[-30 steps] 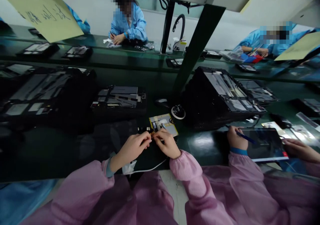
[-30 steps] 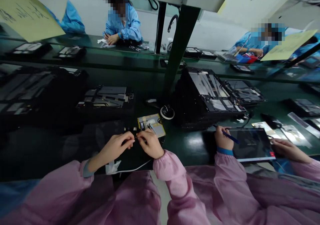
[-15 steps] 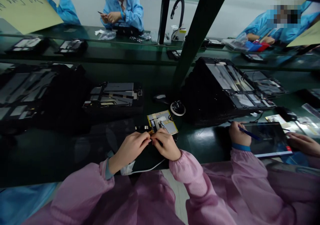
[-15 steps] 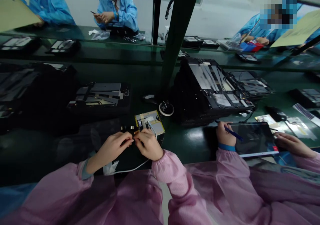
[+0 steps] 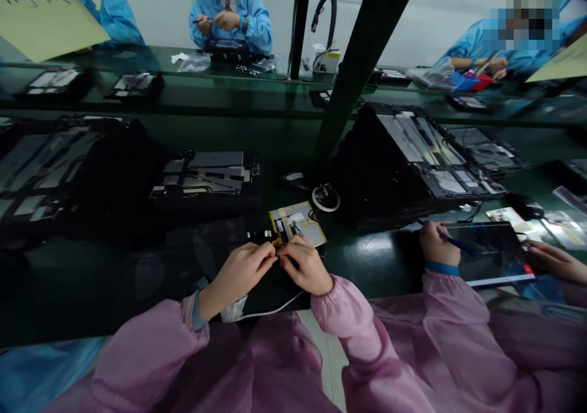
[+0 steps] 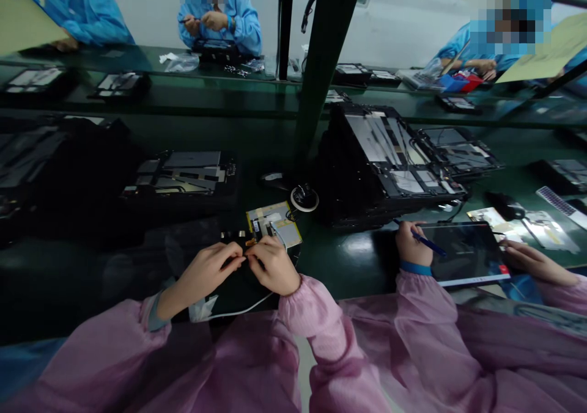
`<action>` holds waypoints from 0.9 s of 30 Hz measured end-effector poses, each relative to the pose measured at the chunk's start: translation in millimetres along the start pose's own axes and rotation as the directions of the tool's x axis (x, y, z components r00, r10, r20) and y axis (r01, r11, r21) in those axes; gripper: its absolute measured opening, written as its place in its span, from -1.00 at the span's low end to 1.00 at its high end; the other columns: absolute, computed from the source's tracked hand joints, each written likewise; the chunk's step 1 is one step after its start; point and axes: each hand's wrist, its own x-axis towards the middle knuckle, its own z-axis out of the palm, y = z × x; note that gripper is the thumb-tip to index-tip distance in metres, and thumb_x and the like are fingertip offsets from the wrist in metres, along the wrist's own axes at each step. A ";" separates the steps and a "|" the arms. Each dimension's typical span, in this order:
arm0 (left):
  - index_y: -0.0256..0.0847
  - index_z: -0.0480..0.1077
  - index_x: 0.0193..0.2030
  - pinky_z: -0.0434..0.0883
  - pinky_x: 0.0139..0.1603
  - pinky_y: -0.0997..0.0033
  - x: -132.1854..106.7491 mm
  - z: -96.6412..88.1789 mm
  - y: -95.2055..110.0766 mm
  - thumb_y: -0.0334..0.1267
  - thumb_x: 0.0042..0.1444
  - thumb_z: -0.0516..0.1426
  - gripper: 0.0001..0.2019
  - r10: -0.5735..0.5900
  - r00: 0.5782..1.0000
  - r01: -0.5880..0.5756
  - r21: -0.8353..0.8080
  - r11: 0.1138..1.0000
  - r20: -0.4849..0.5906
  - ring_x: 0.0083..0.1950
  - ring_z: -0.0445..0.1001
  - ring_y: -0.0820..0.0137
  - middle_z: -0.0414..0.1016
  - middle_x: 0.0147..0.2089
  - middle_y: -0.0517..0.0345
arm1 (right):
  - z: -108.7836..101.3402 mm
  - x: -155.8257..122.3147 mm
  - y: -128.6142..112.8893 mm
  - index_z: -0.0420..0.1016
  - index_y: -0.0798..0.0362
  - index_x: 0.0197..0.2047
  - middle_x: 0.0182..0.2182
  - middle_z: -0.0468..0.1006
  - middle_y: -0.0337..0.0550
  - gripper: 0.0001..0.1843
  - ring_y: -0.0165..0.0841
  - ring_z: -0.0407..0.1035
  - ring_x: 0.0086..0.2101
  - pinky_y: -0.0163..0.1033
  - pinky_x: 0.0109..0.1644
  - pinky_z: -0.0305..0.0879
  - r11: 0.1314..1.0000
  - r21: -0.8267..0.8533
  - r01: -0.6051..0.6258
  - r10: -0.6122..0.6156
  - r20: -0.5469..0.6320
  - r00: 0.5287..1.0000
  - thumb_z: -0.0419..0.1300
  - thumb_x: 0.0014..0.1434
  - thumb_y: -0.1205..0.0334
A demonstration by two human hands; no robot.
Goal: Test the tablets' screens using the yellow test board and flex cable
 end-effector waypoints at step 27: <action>-0.15 0.27 -0.28 0.29 -0.33 0.45 0.8 2.8 -5.0 -0.32 0.25 0.05 -0.94 -0.010 1.000 0.010 0.000 1.000 -0.014 -0.36 0.44 0.42 0.41 -0.40 0.24 | 1.2 1.1 -2.2 0.43 0.05 -0.26 -0.45 0.45 -0.18 -0.84 -0.33 0.31 -0.30 -0.20 -0.16 0.18 0.994 -0.101 0.043 -0.045 -0.017 0.999 0.03 0.29 0.33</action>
